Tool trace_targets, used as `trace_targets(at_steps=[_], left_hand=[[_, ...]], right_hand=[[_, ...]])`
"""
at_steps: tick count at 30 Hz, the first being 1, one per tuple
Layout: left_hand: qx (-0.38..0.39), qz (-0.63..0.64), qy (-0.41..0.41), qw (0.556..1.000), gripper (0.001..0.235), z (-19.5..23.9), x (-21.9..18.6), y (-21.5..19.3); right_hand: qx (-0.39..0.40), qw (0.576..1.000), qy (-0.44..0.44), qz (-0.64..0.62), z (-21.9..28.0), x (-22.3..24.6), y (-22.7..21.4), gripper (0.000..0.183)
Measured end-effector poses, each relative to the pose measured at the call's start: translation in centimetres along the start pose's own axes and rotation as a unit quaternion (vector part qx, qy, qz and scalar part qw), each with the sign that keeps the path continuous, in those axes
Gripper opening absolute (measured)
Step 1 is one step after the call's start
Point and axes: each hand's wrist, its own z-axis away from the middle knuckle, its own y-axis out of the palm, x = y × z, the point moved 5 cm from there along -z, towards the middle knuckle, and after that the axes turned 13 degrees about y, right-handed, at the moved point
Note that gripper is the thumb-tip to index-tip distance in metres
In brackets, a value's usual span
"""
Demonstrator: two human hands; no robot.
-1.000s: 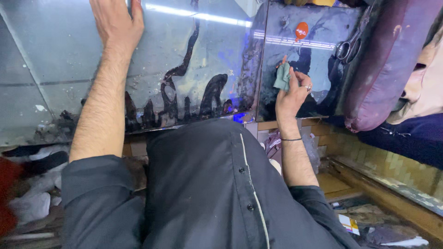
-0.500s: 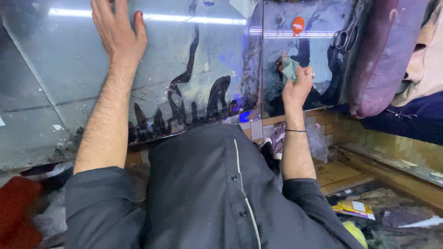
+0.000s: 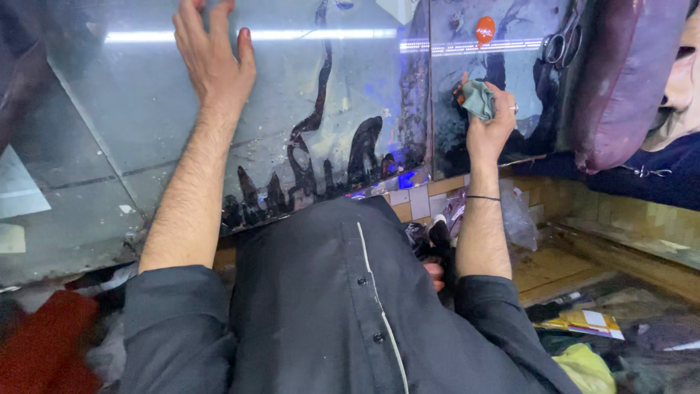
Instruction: The person pours liquid from a bottle onto a glass surface and wipes it with a cloth. They then place a brown jacket on the surface and wipe the jacket with the cloth.
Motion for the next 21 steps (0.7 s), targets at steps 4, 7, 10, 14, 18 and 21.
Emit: trace_targets(at_steps=[4,7,10,14,18,21], left_hand=[[0.000,-0.037,0.098,0.994,0.032,-0.1,-3.8,1.1],[0.055,0.116,0.187,0.974,0.021,-0.3,-10.3,5.4],[0.090,0.268,0.284,0.916,0.022,-1.3,-18.4,10.8],[0.082,0.312,0.379,0.867,0.013,-4.0,-25.0,16.2],[0.107,0.260,0.433,0.856,0.008,-6.1,-27.3,20.0],[0.121,0.249,0.447,0.851,0.005,-6.9,-27.9,21.6]], right_hand=[[-0.009,1.000,0.021,0.011,0.1,-0.1,-0.2,0.034],[-0.003,1.000,0.031,0.003,0.1,-0.3,0.1,0.033],[0.003,1.000,0.025,0.008,-0.2,-0.6,-0.1,0.033],[0.017,0.999,0.029,-0.015,-0.6,-1.1,0.2,0.030],[0.015,0.999,0.021,0.020,-0.7,-1.1,0.0,0.031],[0.017,0.999,0.020,0.034,-0.7,-0.7,-0.5,0.035]])
